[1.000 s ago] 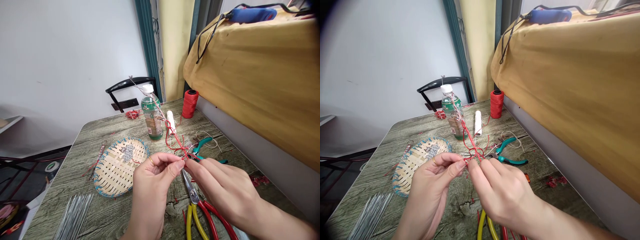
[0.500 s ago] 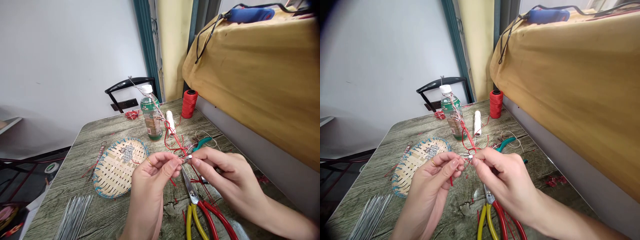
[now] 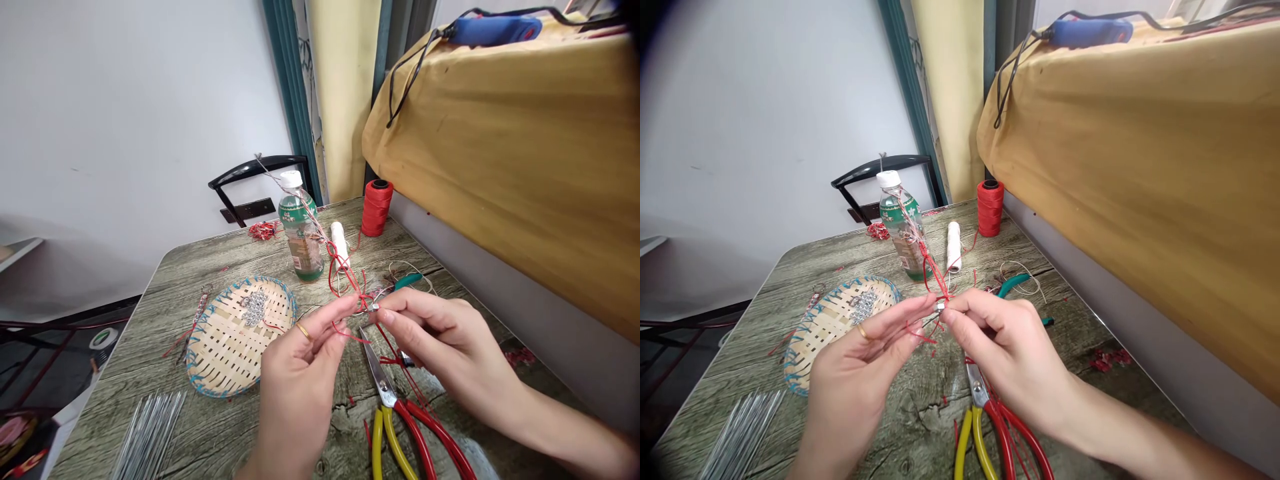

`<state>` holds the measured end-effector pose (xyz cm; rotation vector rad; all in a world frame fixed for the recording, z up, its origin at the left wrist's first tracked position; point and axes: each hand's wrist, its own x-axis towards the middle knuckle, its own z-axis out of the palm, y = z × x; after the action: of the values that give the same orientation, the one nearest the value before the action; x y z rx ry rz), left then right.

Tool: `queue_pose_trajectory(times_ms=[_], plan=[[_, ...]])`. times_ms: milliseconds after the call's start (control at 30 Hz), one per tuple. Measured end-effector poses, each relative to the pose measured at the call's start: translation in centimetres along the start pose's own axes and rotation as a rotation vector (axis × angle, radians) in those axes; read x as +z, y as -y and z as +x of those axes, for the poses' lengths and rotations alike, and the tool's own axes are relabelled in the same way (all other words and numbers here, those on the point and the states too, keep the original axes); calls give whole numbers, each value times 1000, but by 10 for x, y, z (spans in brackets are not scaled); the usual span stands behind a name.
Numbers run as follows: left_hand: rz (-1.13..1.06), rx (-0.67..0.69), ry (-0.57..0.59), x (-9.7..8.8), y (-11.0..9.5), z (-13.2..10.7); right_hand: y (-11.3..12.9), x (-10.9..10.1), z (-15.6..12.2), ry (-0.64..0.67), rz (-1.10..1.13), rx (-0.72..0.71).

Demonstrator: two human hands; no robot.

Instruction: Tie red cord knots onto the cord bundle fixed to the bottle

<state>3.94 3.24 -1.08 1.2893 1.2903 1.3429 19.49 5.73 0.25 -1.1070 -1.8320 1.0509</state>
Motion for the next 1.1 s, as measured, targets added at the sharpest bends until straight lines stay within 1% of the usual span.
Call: queue_pose_trajectory(times_ms=[100, 167, 200, 267, 333, 433, 467, 533, 600, 633, 733, 800, 867, 967, 1100], plan=[[269, 210, -125, -2, -1, -2, -1, 0, 1, 19, 49, 39], [357, 315, -187, -3, -1, -3, 0, 0, 1, 28, 73, 52], [372, 333, -185, -3, -1, -3, 0, -1, 1, 31, 83, 56], [387, 322, -119, -4, -1, -2, -1, -1, 0, 29, 96, 59], [409, 261, -41, -3, -1, -2, -1, 0, -1, 12, 91, 53], [419, 221, 18, -3, 0, -2, 0, 0, -1, -33, 35, 21], [422, 244, 29, -3, 0, -2, 0, 1, -1, -48, 6, 4], [457, 355, 45, -3, -2, -1, 1, 1, 0, -72, -59, -42], [543, 467, 68, -3, -6, 0, 1, 2, 1, -105, -131, -99], [594, 493, 90, -2, -8, 0, 0, 2, 1, -124, -170, -129], [688, 480, 201, -1, -14, 1, -4, 3, -1, -197, -301, -239], [685, 457, 281, 1, -16, 2, -7, 3, -3, -234, -389, -325], [665, 423, 333, 2, -17, 4, -8, 3, -4, -264, -457, -390], [651, 347, 368, 4, -17, 8, -8, 2, -4, -294, -501, -421], [659, 250, 417, 5, -16, 10, -6, 1, -4, -299, -519, -408]])
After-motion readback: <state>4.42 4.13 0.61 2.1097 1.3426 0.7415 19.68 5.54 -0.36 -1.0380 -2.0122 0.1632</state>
